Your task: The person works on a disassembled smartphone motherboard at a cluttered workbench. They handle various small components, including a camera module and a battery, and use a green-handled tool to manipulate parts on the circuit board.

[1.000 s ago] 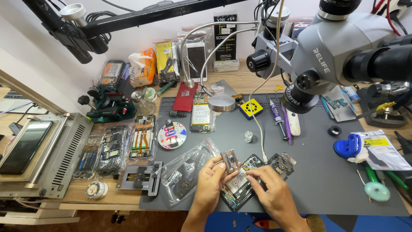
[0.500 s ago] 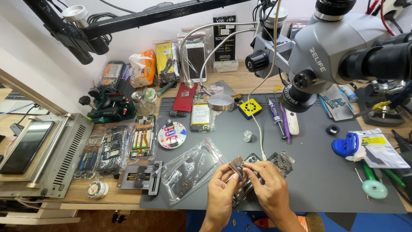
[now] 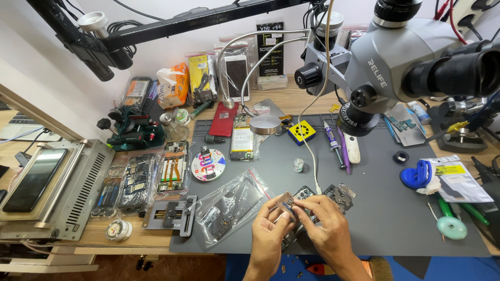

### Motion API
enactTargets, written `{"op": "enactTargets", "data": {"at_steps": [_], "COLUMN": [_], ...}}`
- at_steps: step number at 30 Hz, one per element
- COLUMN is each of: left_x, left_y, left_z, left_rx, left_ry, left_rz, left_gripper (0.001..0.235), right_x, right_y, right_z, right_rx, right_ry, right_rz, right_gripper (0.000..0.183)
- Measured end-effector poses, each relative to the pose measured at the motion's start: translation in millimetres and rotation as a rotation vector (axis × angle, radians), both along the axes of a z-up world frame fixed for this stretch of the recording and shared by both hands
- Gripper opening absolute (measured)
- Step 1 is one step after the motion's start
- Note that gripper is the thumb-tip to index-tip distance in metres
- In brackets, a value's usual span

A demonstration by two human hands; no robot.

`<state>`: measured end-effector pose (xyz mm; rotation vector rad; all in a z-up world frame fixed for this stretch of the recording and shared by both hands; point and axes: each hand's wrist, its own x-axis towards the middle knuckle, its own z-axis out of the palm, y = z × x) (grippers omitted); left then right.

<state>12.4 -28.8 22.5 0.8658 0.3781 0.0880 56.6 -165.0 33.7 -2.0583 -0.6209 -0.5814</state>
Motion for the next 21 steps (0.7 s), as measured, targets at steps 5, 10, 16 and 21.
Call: {"op": "enactTargets", "data": {"at_steps": [5, 10, 16, 21], "left_x": [3.8, 12.2, 11.9, 7.1], "left_y": [4.1, 21.2, 33.5, 29.6], "left_z": [-2.8, -15.7, -10.5, -3.9], "left_rx": [0.074, 0.042, 0.127, 0.222], "left_ry": [0.018, 0.124, 0.056, -0.078], "left_rz": [0.095, 0.288, 0.221, 0.011], "left_gripper": [0.02, 0.014, 0.035, 0.018], "right_x": [-2.8, -3.2, -8.7, -17.8], "right_y": [-1.0, -7.3, -13.6, -27.9], "right_z": [-1.3, -5.9, -28.5, -12.2], "right_rx": [0.001, -0.024, -0.262, 0.038], "right_ry": [0.044, 0.055, -0.081, 0.384], "right_rz": [0.004, 0.01, 0.157, 0.042], "right_gripper": [0.016, 0.016, 0.016, 0.031]}}
